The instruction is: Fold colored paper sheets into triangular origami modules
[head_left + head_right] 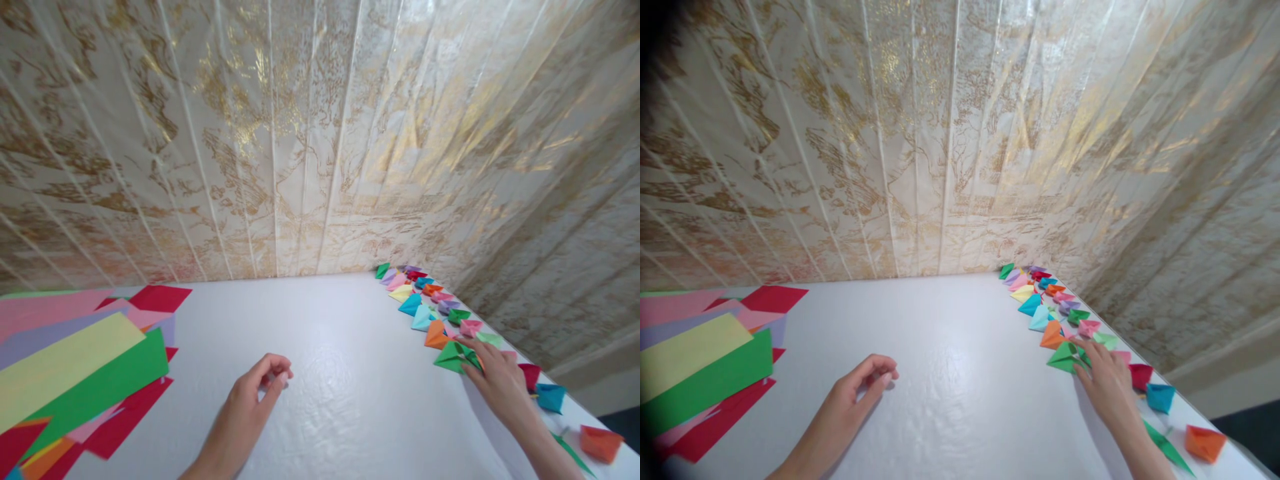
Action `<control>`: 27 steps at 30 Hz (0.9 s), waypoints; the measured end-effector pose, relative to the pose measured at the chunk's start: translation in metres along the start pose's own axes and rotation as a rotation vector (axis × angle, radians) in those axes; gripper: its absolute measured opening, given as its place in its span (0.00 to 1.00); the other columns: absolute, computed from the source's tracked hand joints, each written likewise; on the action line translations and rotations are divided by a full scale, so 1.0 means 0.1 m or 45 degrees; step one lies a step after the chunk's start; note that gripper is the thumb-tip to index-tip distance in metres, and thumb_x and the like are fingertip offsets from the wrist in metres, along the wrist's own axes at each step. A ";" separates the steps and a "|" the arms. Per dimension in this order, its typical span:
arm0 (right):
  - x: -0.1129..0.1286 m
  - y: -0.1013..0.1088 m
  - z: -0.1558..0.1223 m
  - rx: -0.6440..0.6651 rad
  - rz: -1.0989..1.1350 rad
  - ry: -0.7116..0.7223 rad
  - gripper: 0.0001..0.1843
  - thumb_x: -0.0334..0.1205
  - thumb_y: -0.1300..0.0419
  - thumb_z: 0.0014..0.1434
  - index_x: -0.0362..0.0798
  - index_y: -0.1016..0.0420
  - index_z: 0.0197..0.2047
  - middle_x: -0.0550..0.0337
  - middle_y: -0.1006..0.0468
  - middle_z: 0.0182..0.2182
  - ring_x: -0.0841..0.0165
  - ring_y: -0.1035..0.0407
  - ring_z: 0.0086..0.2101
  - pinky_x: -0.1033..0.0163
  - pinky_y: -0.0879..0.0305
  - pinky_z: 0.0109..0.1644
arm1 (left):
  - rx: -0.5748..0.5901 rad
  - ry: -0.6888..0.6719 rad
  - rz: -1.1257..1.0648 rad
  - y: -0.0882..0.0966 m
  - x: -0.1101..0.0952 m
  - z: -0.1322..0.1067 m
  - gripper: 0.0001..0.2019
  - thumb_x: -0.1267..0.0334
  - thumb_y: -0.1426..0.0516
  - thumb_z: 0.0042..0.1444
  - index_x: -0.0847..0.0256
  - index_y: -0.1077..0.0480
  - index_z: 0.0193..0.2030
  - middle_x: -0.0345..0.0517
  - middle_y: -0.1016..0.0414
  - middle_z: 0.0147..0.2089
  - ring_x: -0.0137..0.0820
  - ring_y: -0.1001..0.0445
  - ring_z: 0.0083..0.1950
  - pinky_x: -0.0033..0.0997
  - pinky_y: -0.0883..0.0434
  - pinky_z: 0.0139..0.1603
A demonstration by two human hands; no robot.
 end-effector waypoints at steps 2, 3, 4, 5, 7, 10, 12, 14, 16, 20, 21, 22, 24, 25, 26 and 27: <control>0.07 0.01 0.00 -0.013 -0.029 0.015 0.25 0.48 0.51 0.60 0.47 0.25 0.53 0.43 0.22 0.49 0.46 0.28 0.46 0.46 0.35 0.45 | 0.003 0.000 -0.004 -0.01 0.00 0.01 0.12 0.50 0.48 0.65 0.53 0.30 0.44 0.42 0.22 0.42 0.38 0.26 0.44 0.35 0.34 0.48; 0.11 0.01 0.00 -0.015 -0.041 0.028 0.25 0.49 0.50 0.59 0.47 0.26 0.54 0.43 0.23 0.51 0.46 0.29 0.47 0.46 0.34 0.46 | 0.004 0.000 -0.007 -0.01 -0.01 0.01 0.12 0.50 0.48 0.65 0.53 0.30 0.44 0.42 0.22 0.42 0.38 0.26 0.44 0.35 0.34 0.48; 0.15 0.01 0.00 -0.015 -0.051 0.041 0.25 0.49 0.49 0.58 0.47 0.26 0.54 0.43 0.24 0.51 0.46 0.29 0.47 0.46 0.34 0.46 | 0.007 0.000 -0.010 -0.02 -0.01 0.01 0.12 0.50 0.48 0.65 0.53 0.30 0.44 0.42 0.22 0.42 0.38 0.26 0.44 0.35 0.34 0.48; 0.19 0.01 0.00 -0.016 -0.061 0.053 0.24 0.48 0.49 0.58 0.48 0.26 0.54 0.43 0.25 0.52 0.45 0.29 0.47 0.45 0.34 0.46 | 0.007 0.000 -0.012 -0.02 -0.02 0.00 0.12 0.50 0.48 0.65 0.53 0.29 0.44 0.42 0.23 0.41 0.38 0.26 0.44 0.35 0.34 0.48; 0.24 0.03 0.00 -0.027 -0.077 0.065 0.23 0.47 0.49 0.58 0.48 0.26 0.53 0.43 0.25 0.52 0.44 0.30 0.45 0.44 0.34 0.45 | 0.004 -0.003 -0.016 -0.02 -0.04 0.00 0.12 0.51 0.48 0.65 0.53 0.29 0.43 0.42 0.23 0.41 0.38 0.26 0.44 0.34 0.34 0.48; 0.30 0.07 0.02 -0.054 -0.073 0.089 0.22 0.46 0.52 0.61 0.48 0.26 0.52 0.38 0.26 0.51 0.41 0.30 0.45 0.41 0.36 0.44 | -0.024 -0.008 -0.011 0.00 -0.08 -0.02 0.11 0.52 0.48 0.65 0.54 0.29 0.42 0.42 0.23 0.40 0.38 0.26 0.42 0.34 0.34 0.47; 0.42 0.09 0.05 -0.101 -0.031 0.139 0.21 0.47 0.53 0.62 0.48 0.26 0.51 0.36 0.26 0.50 0.39 0.30 0.46 0.39 0.37 0.46 | -0.050 -0.015 -0.001 0.01 -0.12 -0.03 0.10 0.55 0.48 0.64 0.54 0.29 0.41 0.43 0.22 0.39 0.37 0.26 0.41 0.33 0.33 0.46; 0.69 0.11 0.08 -0.162 0.065 0.214 0.21 0.49 0.52 0.62 0.49 0.26 0.50 0.38 0.25 0.49 0.40 0.30 0.46 0.39 0.37 0.48 | -0.076 -0.032 0.016 0.02 -0.15 -0.05 0.08 0.58 0.48 0.64 0.55 0.28 0.40 0.43 0.22 0.38 0.36 0.25 0.40 0.32 0.32 0.45; 1.13 0.08 0.09 -0.147 0.230 0.303 0.20 0.50 0.49 0.62 0.53 0.26 0.52 0.44 0.24 0.48 0.45 0.28 0.45 0.42 0.36 0.49 | -0.095 -0.065 0.039 0.01 -0.19 -0.07 0.07 0.61 0.47 0.63 0.55 0.28 0.40 0.43 0.22 0.39 0.35 0.25 0.41 0.31 0.31 0.45; 2.31 0.03 0.03 0.044 0.647 0.502 0.17 0.42 0.46 0.64 0.57 0.28 0.56 0.50 0.26 0.54 0.52 0.30 0.51 0.47 0.33 0.52 | -0.124 -0.163 0.116 0.05 -0.30 -0.05 0.09 0.69 0.47 0.58 0.55 0.28 0.41 0.44 0.23 0.43 0.33 0.24 0.42 0.29 0.29 0.44; 2.56 0.02 0.01 0.101 0.741 0.533 0.18 0.40 0.45 0.64 0.57 0.29 0.57 0.50 0.27 0.56 0.52 0.31 0.53 0.48 0.32 0.53 | -0.135 -0.187 0.145 0.11 -0.32 -0.03 0.10 0.70 0.46 0.56 0.55 0.27 0.42 0.44 0.23 0.45 0.33 0.24 0.44 0.28 0.29 0.45; 2.77 0.01 -0.01 0.150 0.826 0.562 0.18 0.38 0.46 0.65 0.57 0.29 0.57 0.51 0.27 0.56 0.53 0.31 0.54 0.48 0.32 0.53 | -0.151 -0.207 0.179 0.20 -0.33 0.00 0.12 0.71 0.46 0.54 0.54 0.27 0.42 0.44 0.23 0.46 0.33 0.24 0.46 0.28 0.28 0.46; 3.05 0.01 -0.02 0.219 0.962 0.612 0.18 0.37 0.45 0.66 0.58 0.29 0.57 0.51 0.26 0.55 0.54 0.30 0.53 0.49 0.29 0.52 | -0.208 -0.224 0.266 0.51 -0.31 0.05 0.12 0.70 0.45 0.53 0.53 0.27 0.42 0.45 0.23 0.48 0.35 0.24 0.50 0.30 0.28 0.49; 3.11 0.01 -0.01 0.232 1.010 0.605 0.17 0.37 0.45 0.66 0.58 0.29 0.57 0.51 0.26 0.55 0.54 0.30 0.53 0.49 0.29 0.53 | -0.244 -0.216 0.319 0.73 -0.27 0.07 0.11 0.68 0.46 0.54 0.53 0.27 0.43 0.45 0.24 0.50 0.35 0.24 0.51 0.31 0.28 0.51; 3.13 0.02 0.01 0.236 1.050 0.581 0.17 0.38 0.45 0.66 0.58 0.28 0.56 0.51 0.26 0.54 0.54 0.29 0.52 0.48 0.29 0.53 | -0.290 -0.196 0.382 0.98 -0.21 0.06 0.10 0.65 0.46 0.54 0.53 0.27 0.42 0.45 0.24 0.50 0.36 0.25 0.52 0.33 0.28 0.52; 3.12 0.03 0.04 0.237 1.086 0.542 0.16 0.39 0.44 0.66 0.58 0.28 0.56 0.51 0.25 0.53 0.54 0.29 0.52 0.47 0.29 0.53 | -0.353 -0.164 0.454 1.26 -0.13 0.04 0.10 0.62 0.46 0.55 0.53 0.27 0.42 0.45 0.24 0.50 0.38 0.26 0.53 0.35 0.29 0.54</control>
Point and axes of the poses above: each hand's wrist, its own z-axis towards the middle knuckle, its own y-axis out of the back of the hand, x = y × z, the point moved 7 cm from there along z, towards the middle knuckle
